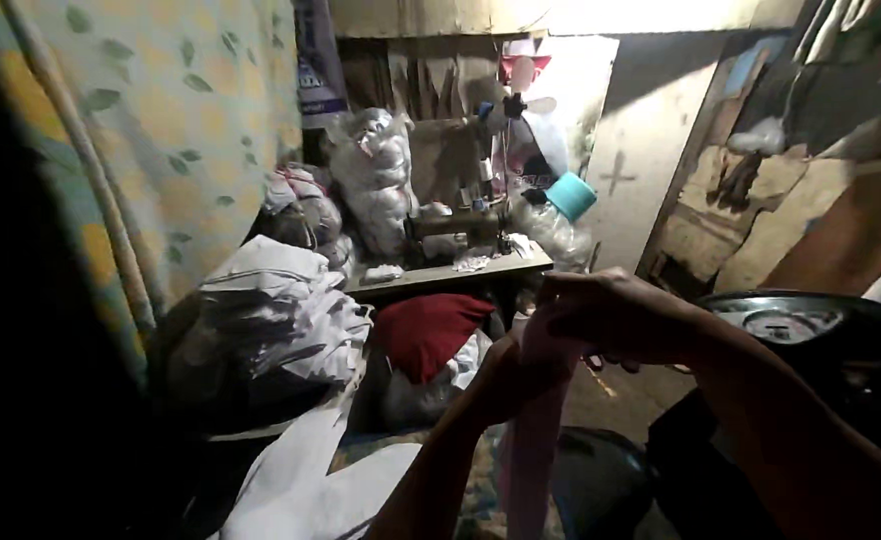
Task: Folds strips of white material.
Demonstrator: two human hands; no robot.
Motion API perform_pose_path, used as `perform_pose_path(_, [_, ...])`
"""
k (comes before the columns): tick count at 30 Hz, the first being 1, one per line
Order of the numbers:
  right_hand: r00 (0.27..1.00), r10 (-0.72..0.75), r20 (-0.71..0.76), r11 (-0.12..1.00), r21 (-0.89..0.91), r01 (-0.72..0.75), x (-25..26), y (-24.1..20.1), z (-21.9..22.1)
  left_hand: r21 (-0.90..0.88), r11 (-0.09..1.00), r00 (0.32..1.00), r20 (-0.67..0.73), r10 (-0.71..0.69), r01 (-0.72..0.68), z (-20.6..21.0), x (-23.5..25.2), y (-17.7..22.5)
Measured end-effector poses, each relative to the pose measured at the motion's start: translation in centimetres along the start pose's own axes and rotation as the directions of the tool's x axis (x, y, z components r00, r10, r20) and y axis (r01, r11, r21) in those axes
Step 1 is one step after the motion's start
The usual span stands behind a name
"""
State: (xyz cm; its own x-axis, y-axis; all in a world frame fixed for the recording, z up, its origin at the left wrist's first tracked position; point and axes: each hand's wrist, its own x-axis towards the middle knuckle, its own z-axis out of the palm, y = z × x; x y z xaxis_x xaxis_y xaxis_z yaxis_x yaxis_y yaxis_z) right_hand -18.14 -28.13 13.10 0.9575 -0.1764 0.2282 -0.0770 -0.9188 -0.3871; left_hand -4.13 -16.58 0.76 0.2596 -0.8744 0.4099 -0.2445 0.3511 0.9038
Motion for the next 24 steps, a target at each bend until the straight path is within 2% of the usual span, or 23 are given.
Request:
perform_pose_path(2, [0.999, -0.039, 0.005, 0.999, -0.027, 0.039, 0.4, -0.3, 0.0, -0.246, 0.968, 0.998, 0.055, -0.042, 0.055, 0.1, 0.1, 0.0])
perform_pose_path(4, [0.998, -0.066, 0.014, 0.997, -0.046, 0.067, 0.6, -0.2, 0.0, -0.457, 0.888, 0.99, 0.14, 0.004, 0.061, -0.1, 0.2, -1.2])
perform_pose_path(6, [0.998, -0.057, 0.012, 0.998, -0.025, 0.058, 0.4, -0.3, 0.2, -0.526, 0.848, 0.983, 0.182, 0.04, 0.063, -0.2, 0.0, -1.7])
perform_pose_path(10, [0.997, -0.074, -0.006, 0.997, 0.0, 0.074, 0.3, 0.2, 0.5, -0.541, 0.833, 0.961, 0.272, 0.049, 0.111, -0.2, -0.5, -1.0])
perform_pose_path(11, [0.997, -0.076, -0.007, 0.997, -0.003, 0.076, 0.3, 0.4, 0.7, -0.548, 0.83, 0.967, 0.251, 0.044, 0.105, 0.0, -0.7, -1.1])
perform_pose_path(13, [0.996, -0.081, -0.033, 0.997, -0.005, 0.08, 0.3, 0.9, 1.1, -0.538, 0.842, 0.996, 0.091, 0.02, 0.032, 0.6, -1.2, -1.4])
perform_pose_path(14, [0.995, -0.075, -0.067, 0.996, 0.034, 0.077, 0.2, 1.2, 1.4, -0.479, 0.878, 0.999, -0.034, -0.006, -0.011, 1.0, -1.4, -1.3])
perform_pose_path(16, [0.99, 0.014, -0.14, 0.973, 0.23, 0.018, -0.3, 1.7, 2.5, -0.396, 0.918, 0.978, -0.202, -0.05, -0.035, 1.6, -2.0, -1.5])
perform_pose_path(18, [0.976, 0.137, -0.171, 0.867, 0.497, -0.034, -1.2, 2.9, 4.8, -0.319, 0.947, 0.955, -0.269, -0.126, 0.035, 2.0, -2.6, -2.0])
perform_pose_path(20, [0.957, 0.237, -0.169, 0.687, 0.726, -0.042, -2.2, 4.5, 8.3, -0.275, 0.959, 0.942, -0.299, -0.154, 0.07, 2.3, -3.2, -3.5])
perform_pose_path(22, [0.927, 0.349, -0.134, 0.462, 0.886, -0.046, -2.9, 5.8, 12.1, -0.217, 0.976, 0.951, -0.302, -0.068, 0.001, 2.6, -4.1, -6.1])
perform_pose_path(24, [0.894, 0.443, -0.066, 0.272, 0.96, -0.064, -3.3, 6.7, 15.3, -0.193, 0.981, 0.938, -0.335, -0.087, 0.022, 3.0, -4.8, -8.3])
